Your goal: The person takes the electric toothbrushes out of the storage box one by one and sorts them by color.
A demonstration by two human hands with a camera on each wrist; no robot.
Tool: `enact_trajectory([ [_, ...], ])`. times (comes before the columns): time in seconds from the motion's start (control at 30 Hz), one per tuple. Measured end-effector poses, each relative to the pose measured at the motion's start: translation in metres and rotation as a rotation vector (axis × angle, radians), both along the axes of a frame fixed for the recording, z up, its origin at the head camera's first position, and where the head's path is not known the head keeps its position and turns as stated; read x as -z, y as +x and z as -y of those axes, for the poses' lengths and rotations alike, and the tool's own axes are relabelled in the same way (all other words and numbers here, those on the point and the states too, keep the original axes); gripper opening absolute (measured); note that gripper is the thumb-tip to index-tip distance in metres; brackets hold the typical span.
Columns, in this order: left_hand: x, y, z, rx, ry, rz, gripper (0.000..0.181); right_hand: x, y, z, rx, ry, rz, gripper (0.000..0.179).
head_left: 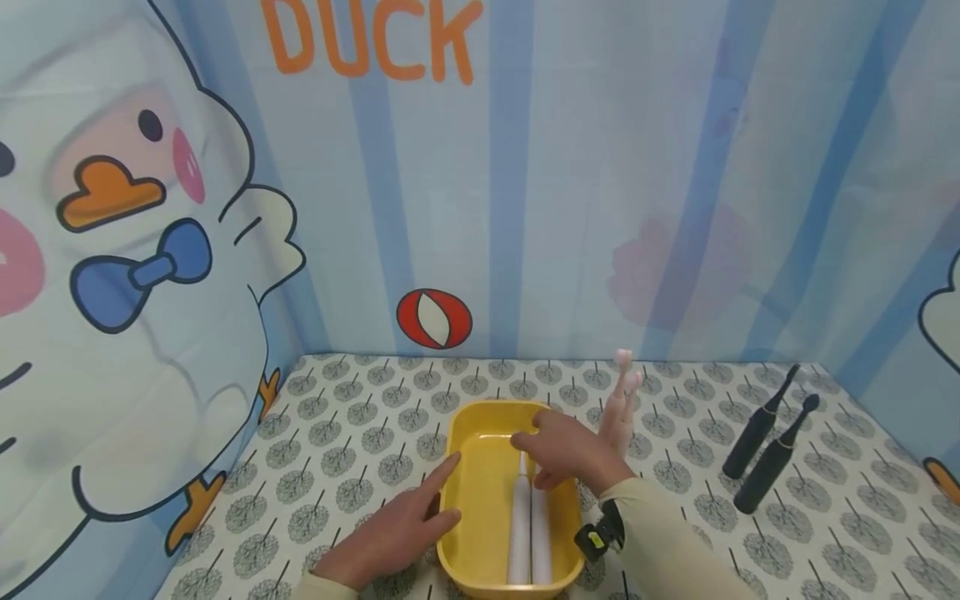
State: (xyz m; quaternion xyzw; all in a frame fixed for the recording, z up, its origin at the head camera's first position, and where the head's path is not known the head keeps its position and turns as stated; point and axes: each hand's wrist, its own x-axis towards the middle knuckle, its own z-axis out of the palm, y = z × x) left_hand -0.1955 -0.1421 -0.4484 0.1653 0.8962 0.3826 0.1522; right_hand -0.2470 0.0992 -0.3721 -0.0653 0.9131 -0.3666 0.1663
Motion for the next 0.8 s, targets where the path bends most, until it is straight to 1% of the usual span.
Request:
enact_trajectory([
  [0.3, 0.001, 0.002, 0.0, -0.003, -0.03, -0.052, 0.067, 0.004, -0.002, 0.006, -0.041, 0.043, 0.042, 0.038],
  [0.4, 0.001, 0.002, 0.0, 0.0, -0.023, -0.059, 0.066, 0.005, -0.004, 0.008, -0.042, 0.049, 0.055, 0.038],
  [0.6, 0.002, 0.003, 0.0, -0.005, -0.035, -0.084, 0.067, 0.01, -0.007, 0.011, -0.028, 0.078, 0.082, 0.046],
  [0.7, 0.002, 0.003, 0.0, -0.002, -0.031, -0.079, 0.067, 0.011, -0.007, 0.013, -0.023, 0.089, 0.088, 0.047],
  [0.8, 0.001, 0.003, 0.0, 0.005, -0.015, -0.062, 0.067, 0.012, -0.008, 0.015, -0.032, 0.107, 0.085, 0.043],
])
